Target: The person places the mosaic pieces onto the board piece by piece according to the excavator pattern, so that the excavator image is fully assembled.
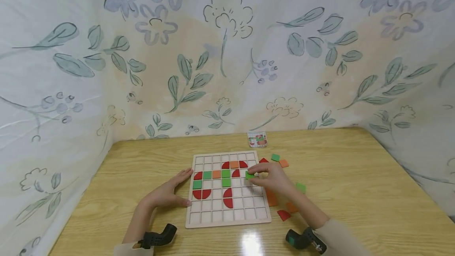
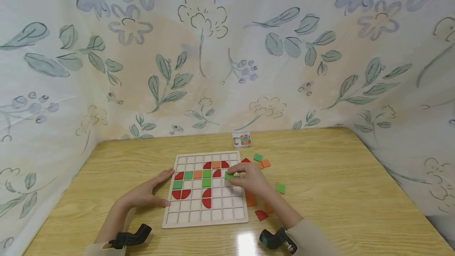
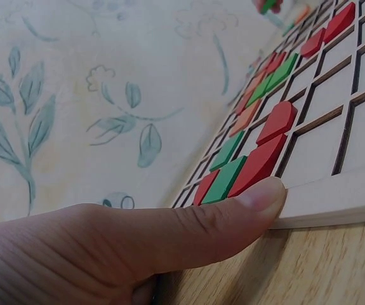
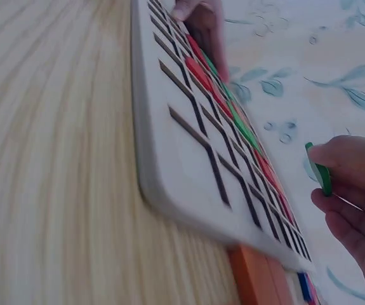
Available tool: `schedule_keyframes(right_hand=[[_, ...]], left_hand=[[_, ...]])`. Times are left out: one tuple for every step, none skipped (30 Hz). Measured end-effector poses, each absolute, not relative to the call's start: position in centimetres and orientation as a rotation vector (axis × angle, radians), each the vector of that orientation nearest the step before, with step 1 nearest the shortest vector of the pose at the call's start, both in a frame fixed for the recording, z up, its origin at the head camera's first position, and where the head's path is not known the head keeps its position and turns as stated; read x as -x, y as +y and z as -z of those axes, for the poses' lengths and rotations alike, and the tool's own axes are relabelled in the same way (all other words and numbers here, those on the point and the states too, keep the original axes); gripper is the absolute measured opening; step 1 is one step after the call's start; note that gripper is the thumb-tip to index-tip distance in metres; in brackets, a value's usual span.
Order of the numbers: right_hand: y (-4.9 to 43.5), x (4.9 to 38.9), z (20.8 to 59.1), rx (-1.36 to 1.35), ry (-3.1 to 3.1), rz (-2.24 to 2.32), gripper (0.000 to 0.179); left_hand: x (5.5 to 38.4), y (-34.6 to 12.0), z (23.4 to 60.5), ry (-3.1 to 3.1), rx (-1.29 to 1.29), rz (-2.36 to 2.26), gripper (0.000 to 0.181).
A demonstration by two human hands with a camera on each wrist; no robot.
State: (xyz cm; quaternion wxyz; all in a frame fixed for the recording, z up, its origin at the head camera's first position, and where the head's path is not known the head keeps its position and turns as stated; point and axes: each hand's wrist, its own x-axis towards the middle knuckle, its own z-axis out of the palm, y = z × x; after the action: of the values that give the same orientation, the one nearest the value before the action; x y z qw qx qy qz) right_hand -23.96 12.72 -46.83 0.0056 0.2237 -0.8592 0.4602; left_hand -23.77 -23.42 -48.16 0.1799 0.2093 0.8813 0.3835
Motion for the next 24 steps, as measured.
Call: schedule_keyframes(right_hand=[[12.2,24.1,46.9,-0.724,-2.693,-1.420,0.017],[11.8,24.2,47.0,-0.749,-2.695,-1.400,0.017],[11.4,24.3,47.1,-0.761,-2.705,-1.392,0.018],[11.1,24.4,47.1,-0.780,-2.711,-1.372,0.018],[10.8,24.5,47.2,-0.794,-2.721,-1.340,0.018],[10.5,24.5,47.3,-0.806,-2.733,-1.320,0.019],[10.3,24.6,47.4,-0.819,-2.744,-1.295,0.019],[10.2,24.6,47.5,-0.835,-2.754,-1.263,0.019],[10.0,24.7,47.6,-0.851,-2.762,-1.231,0.019],[9.9,24.7,47.7,-0.871,-2.765,-1.186,0.019],[9.8,24.8,47.7,-0.885,-2.772,-1.143,0.018],[9.6,24.8,47.7,-0.901,-2.774,-1.104,0.018],[9.5,24.9,47.8,-0.919,-2.775,-1.067,0.018],[9.4,24.9,47.8,-0.935,-2.779,-1.034,0.018],[9.3,24.9,47.8,-0.944,-2.788,-1.016,0.018],[9.2,24.9,47.8,-0.953,-2.795,-0.995,0.018],[9.0,25.0,47.8,-0.961,-2.801,-0.980,0.018],[8.9,25.0,47.8,-0.966,-2.807,-0.972,0.019],[8.8,25.0,47.8,-0.973,-2.810,-0.960,0.019],[8.7,25.0,47.8,-0.985,-2.808,-0.941,0.019],[8.6,25.0,47.8,-0.990,-2.805,-0.928,0.020],[8.4,25.0,47.8,-0.997,-2.799,-0.907,0.020],[8.3,25.0,47.8,-1.002,-2.794,-0.888,0.020],[8.2,25.1,47.8,-1.007,-2.790,-0.872,0.020]], left_hand=[[23.8,-23.4,48.1,2.489,-0.593,-1.082,0.097],[23.9,-23.4,48.1,2.487,-0.595,-1.083,0.097],[23.9,-23.4,48.0,2.484,-0.600,-1.086,0.097],[24.0,-23.4,48.0,2.483,-0.603,-1.087,0.097],[24.0,-23.4,48.0,2.482,-0.606,-1.087,0.097],[24.0,-23.4,48.0,2.483,-0.607,-1.086,0.097],[24.1,-23.4,48.0,2.481,-0.608,-1.087,0.097],[24.1,-23.4,48.0,2.482,-0.610,-1.087,0.097],[24.2,-23.4,48.0,2.482,-0.610,-1.088,0.097],[24.2,-23.4,48.0,2.483,-0.609,-1.087,0.097],[24.2,-23.4,48.0,2.484,-0.607,-1.087,0.097],[24.3,-23.5,48.0,2.484,-0.606,-1.086,0.098],[24.3,-23.5,48.0,2.484,-0.606,-1.088,0.098],[24.3,-23.5,48.0,2.484,-0.606,-1.089,0.098],[24.4,-23.5,48.0,2.483,-0.606,-1.091,0.098],[24.4,-23.5,48.0,2.482,-0.607,-1.090,0.098],[24.4,-23.5,48.0,2.481,-0.609,-1.090,0.098],[24.4,-23.5,48.0,2.479,-0.610,-1.091,0.098],[24.4,-23.6,48.0,2.478,-0.611,-1.091,0.098],[24.4,-23.6,48.0,2.478,-0.613,-1.091,0.098],[24.4,-23.6,48.0,2.478,-0.614,-1.092,0.098],[24.4,-23.6,48.0,2.478,-0.615,-1.091,0.098],[24.4,-23.7,48.0,2.477,-0.616,-1.094,0.098],[24.4,-23.7,48.0,2.477,-0.618,-1.094,0.098]])
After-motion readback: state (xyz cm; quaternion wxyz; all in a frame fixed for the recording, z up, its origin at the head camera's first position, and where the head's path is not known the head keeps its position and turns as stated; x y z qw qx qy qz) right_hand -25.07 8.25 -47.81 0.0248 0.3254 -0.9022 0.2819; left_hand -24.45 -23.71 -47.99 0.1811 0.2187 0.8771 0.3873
